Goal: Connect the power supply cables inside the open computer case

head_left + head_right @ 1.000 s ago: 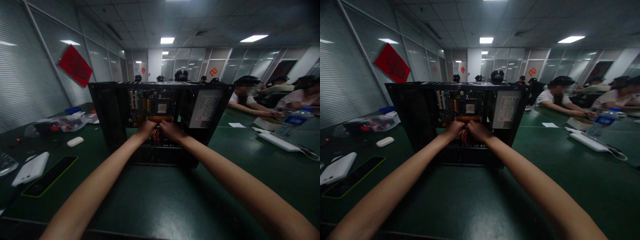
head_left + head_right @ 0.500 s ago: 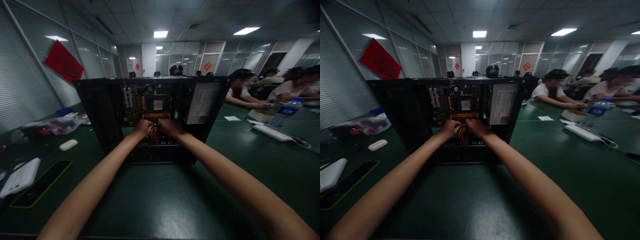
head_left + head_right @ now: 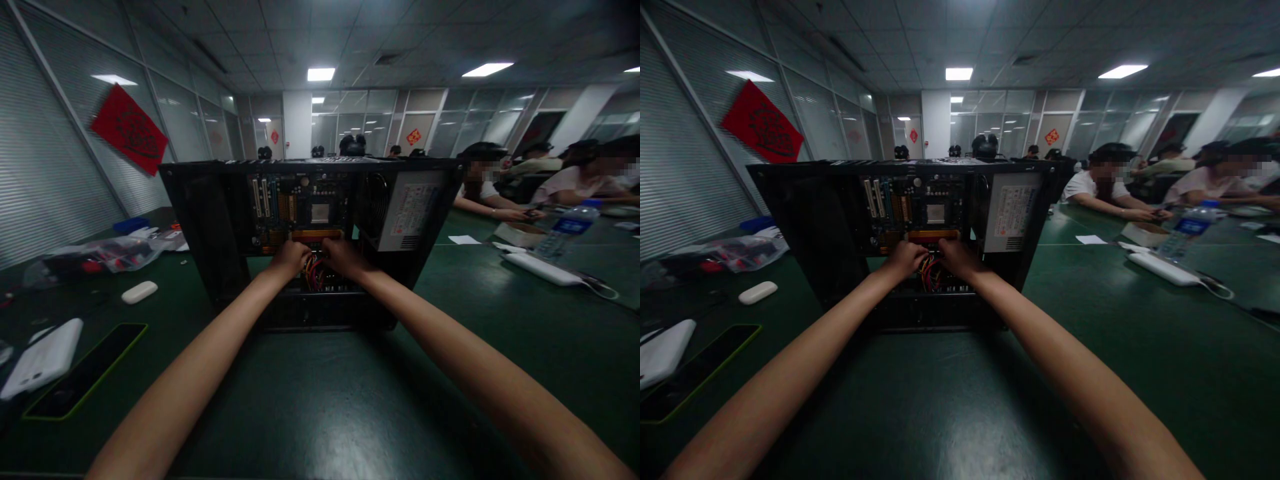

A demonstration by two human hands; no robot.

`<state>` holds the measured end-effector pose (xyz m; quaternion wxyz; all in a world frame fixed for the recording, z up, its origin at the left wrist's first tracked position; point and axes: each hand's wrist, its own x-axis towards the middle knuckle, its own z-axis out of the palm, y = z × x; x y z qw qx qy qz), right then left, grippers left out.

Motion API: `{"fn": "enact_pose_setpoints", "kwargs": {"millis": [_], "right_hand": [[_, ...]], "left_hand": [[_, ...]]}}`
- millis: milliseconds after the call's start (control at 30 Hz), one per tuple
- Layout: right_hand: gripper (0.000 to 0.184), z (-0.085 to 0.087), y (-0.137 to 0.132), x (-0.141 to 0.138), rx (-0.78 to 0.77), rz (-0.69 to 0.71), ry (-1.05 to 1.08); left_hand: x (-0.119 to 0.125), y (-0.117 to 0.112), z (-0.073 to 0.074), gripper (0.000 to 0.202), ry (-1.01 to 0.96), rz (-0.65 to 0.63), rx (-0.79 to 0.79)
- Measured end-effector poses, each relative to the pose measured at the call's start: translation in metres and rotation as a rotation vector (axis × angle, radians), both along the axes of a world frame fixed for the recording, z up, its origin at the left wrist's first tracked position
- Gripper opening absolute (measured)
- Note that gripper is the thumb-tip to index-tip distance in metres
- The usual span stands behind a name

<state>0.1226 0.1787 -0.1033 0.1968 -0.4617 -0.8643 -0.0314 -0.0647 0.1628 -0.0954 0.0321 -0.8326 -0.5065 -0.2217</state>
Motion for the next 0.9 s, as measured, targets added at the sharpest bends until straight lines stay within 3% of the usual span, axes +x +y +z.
{"fn": "enact_pose_setpoints", "kwargs": {"millis": [233,467,900], "right_hand": [[0.019,0.001,-0.01,0.003,-0.027,-0.004,0.077],[0.017,0.004,-0.014,0.005,-0.094,-0.112,0.155],[0.02,0.009,-0.02,0.003,-0.115,-0.226,0.072]], "left_hand": [[0.0,0.002,-0.003,0.023,0.011,-0.019,0.005],[0.001,0.003,-0.003,0.023,0.015,0.0,0.003],[0.009,-0.011,0.006,0.028,0.051,0.063,-0.038]]}}
